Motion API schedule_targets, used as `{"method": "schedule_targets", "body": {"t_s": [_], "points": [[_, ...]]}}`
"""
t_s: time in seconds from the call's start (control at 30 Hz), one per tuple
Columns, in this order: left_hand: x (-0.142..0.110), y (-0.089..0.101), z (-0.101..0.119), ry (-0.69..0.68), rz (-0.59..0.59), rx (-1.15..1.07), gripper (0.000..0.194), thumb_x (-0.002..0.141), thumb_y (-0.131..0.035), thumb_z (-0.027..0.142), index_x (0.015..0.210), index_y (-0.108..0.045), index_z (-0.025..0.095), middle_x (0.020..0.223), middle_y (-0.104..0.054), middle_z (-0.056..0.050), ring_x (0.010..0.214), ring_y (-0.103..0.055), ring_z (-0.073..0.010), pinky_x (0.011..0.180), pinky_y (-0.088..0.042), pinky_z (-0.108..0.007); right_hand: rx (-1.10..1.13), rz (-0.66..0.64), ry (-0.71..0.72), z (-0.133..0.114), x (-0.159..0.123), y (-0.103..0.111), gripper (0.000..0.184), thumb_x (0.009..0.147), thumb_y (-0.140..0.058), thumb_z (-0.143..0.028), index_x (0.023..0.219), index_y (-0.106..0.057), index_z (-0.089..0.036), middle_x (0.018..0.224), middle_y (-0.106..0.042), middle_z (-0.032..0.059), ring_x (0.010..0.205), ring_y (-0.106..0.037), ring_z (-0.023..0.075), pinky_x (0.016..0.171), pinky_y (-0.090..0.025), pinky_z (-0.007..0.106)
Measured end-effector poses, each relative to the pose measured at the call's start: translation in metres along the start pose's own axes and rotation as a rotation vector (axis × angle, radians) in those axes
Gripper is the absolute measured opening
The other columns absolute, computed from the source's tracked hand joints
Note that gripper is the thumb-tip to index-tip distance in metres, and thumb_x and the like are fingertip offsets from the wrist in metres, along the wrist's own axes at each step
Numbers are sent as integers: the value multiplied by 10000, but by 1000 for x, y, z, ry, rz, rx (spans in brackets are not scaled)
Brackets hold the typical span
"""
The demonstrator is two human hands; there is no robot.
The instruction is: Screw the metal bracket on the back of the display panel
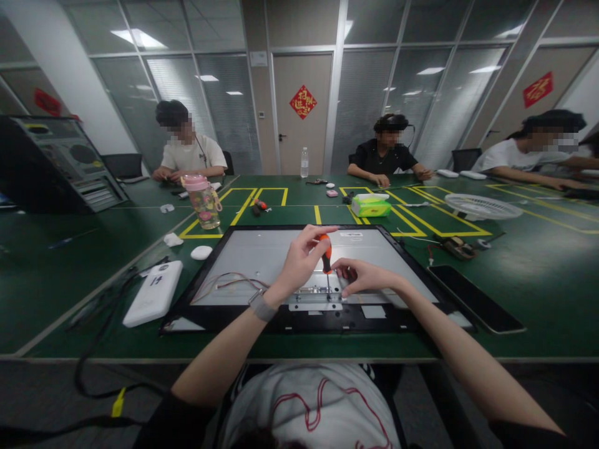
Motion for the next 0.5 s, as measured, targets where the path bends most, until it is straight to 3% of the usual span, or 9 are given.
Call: {"method": "schedule_targets", "body": {"t_s": [0.1, 0.27, 0.43, 0.5], "points": [[0, 0, 0, 1, -18, -28, 268, 906, -448, 239, 1052, -664, 177, 921, -585, -59, 869, -548, -142, 797, -434, -270, -7, 2, -5, -2, 0, 0, 663, 571, -774, -493, 1103, -539, -176, 843, -473, -1, 718, -421, 126, 635, -362, 247], [0, 0, 4, -19, 27, 43, 175, 819, -601, 250, 945, -706, 191, 892, -552, -45, 840, -528, -135, 724, -440, -237, -12, -5, 19, -3, 0, 0, 619, 580, -769, -493, 1065, -550, -177, 839, -478, -1, 744, -433, 133, 647, -364, 245], [0, -3, 1, 18, -18, -46, 240, 891, -484, 231, 1030, -672, 176, 888, -594, -52, 844, -560, -134, 759, -448, -258, 8, 2, 0, -1, 0, 0, 637, 565, -779, -484, 1062, -537, -168, 820, -466, -9, 718, -416, 125, 638, -359, 245], [-1, -2, 1, 10, -5, -46, 217, 874, -519, 237, 1005, -683, 182, 889, -584, -49, 852, -558, -134, 767, -448, -257, 13, 2, 1, -2, 0, 0, 633, 567, -778, -484, 1059, -537, -167, 817, -462, -10, 722, -415, 126, 640, -358, 245]]}}
Point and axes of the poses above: each hand's wrist, its own x-axis towards the middle knuckle, its own y-axis out of the back of the hand, z = x × y, the point moved 6 cm from there along x, towards the middle knuckle
